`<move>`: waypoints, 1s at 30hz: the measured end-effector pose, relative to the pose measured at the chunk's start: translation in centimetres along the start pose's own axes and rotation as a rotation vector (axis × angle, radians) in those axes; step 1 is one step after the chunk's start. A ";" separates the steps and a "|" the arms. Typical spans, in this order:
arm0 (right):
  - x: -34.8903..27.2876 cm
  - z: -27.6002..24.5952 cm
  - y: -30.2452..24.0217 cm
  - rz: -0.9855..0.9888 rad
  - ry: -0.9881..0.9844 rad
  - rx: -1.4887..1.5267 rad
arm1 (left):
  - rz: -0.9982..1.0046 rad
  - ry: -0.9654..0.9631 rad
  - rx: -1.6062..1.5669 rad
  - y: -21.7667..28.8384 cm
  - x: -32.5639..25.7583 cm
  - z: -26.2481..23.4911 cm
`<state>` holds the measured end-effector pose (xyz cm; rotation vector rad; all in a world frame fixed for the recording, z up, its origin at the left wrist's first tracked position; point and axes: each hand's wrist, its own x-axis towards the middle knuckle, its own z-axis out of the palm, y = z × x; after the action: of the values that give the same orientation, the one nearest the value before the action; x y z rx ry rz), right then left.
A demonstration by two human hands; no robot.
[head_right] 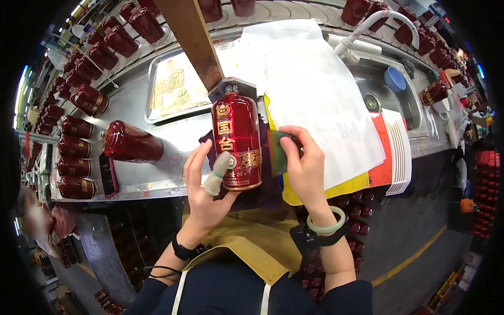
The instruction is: Applying labels and decorative bands to red liquor bottles on a production line, using tools to smooth them.
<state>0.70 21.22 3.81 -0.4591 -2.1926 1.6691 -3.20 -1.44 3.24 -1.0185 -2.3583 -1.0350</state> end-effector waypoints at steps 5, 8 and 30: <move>0.3 -0.7 -0.3 -0.023 0.014 0.067 | 0.064 -0.083 0.151 0.3 0.1 0.4; -0.2 -0.8 -1.0 -0.059 -0.052 0.081 | 0.122 -0.081 0.173 0.0 -0.3 0.9; -3.5 -1.4 -5.3 -0.945 -0.393 -0.398 | 0.044 0.047 0.079 -0.4 -2.8 1.1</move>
<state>4.20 19.51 9.03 0.7847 -2.4011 0.8448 -1.66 -2.13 0.65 -1.0016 -2.3094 -0.9320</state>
